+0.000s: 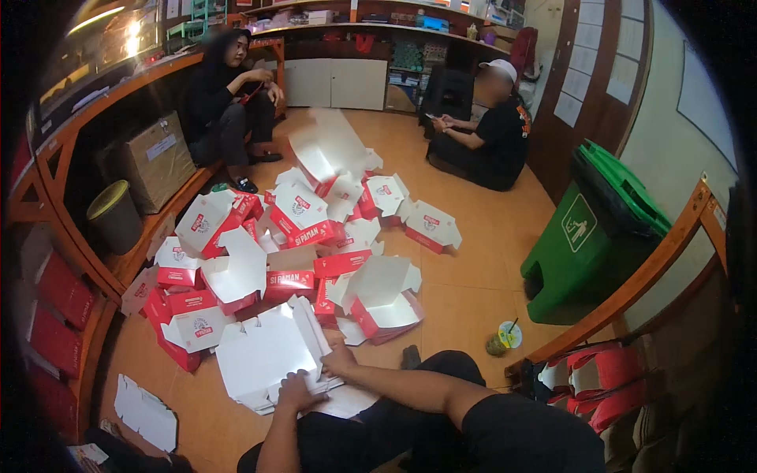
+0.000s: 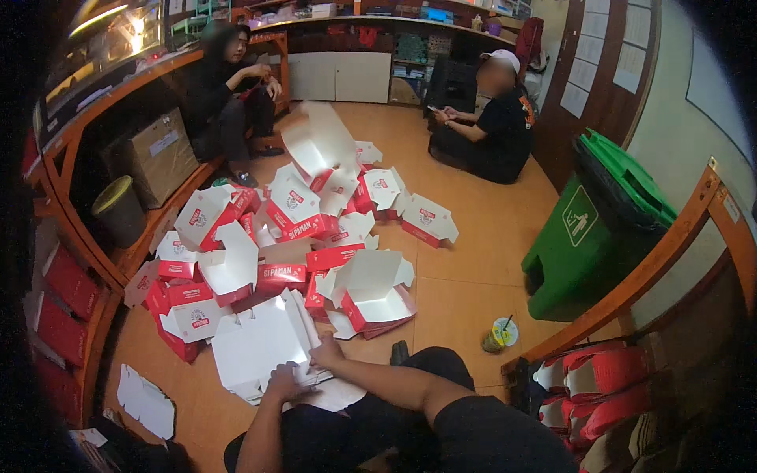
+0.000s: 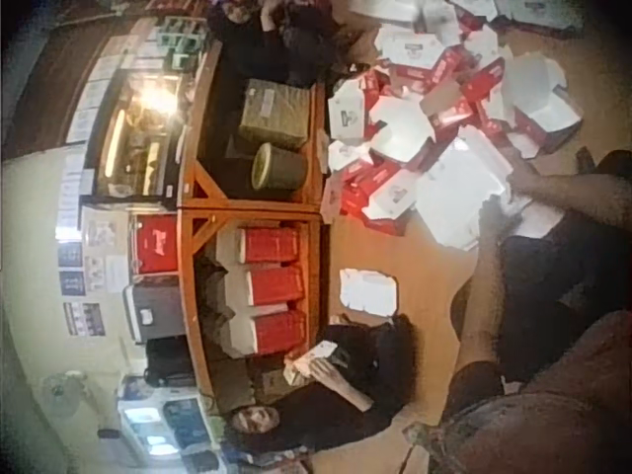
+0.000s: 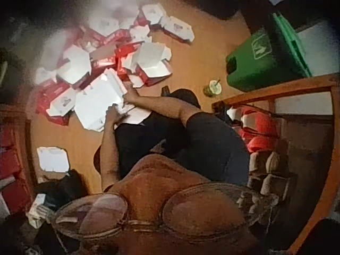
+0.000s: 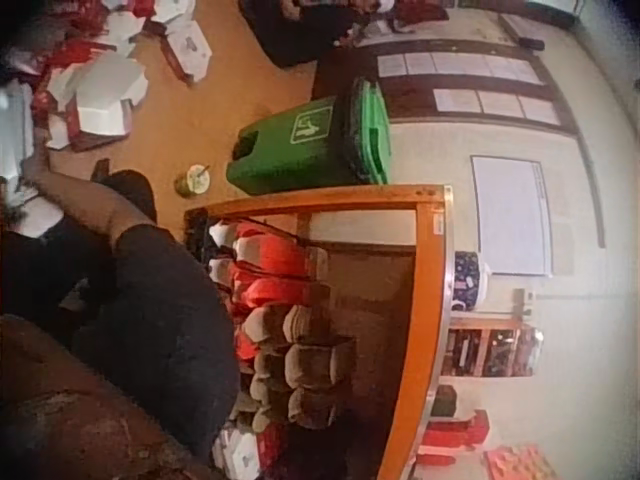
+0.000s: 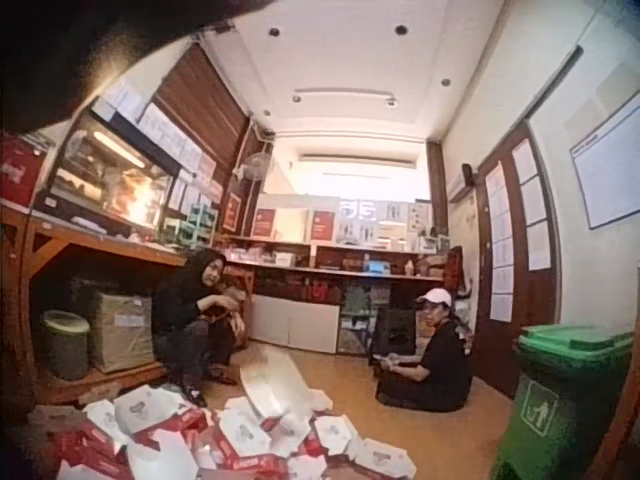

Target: The person sits on the floor and assembles red and white cardboard food boxes by hand. They pick up flat-packed box components, fold the sides, and interlock the tabs to form the box structure. The person works continuously on a large pile of boxes, stacking the finished units nearby.

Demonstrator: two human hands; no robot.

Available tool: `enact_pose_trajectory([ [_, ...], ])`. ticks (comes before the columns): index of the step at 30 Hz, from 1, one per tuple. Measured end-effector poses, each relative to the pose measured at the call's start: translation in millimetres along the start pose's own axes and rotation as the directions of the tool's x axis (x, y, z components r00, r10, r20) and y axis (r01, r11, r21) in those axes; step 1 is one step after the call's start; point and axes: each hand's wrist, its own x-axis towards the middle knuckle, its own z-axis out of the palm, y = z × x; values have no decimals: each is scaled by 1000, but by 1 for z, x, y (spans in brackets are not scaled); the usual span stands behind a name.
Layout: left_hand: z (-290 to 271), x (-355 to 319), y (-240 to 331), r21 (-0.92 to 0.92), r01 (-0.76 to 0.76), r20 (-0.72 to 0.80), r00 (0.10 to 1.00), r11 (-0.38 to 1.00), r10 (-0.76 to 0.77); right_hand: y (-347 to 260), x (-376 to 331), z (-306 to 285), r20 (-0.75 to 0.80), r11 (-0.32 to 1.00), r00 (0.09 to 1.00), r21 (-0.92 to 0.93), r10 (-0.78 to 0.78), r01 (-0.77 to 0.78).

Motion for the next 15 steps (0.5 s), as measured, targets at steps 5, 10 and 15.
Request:
enact_pose_trajectory([
  [5, 7, 6, -17, 3, -49, -181, 982, 999, 49, -50, -7, 1, 59, 981, 979, -14, -194, 195],
  [10, -5, 11, -14, -138, -252, -424, 889, 958, 173, -60, 7, -22, 204, 936, 916, 150, -345, 319],
  [15, -27, 7, -10, -487, -253, -464, 886, 836, -3, -86, -13, -49, 443, 768, 729, -130, -521, 628],
])
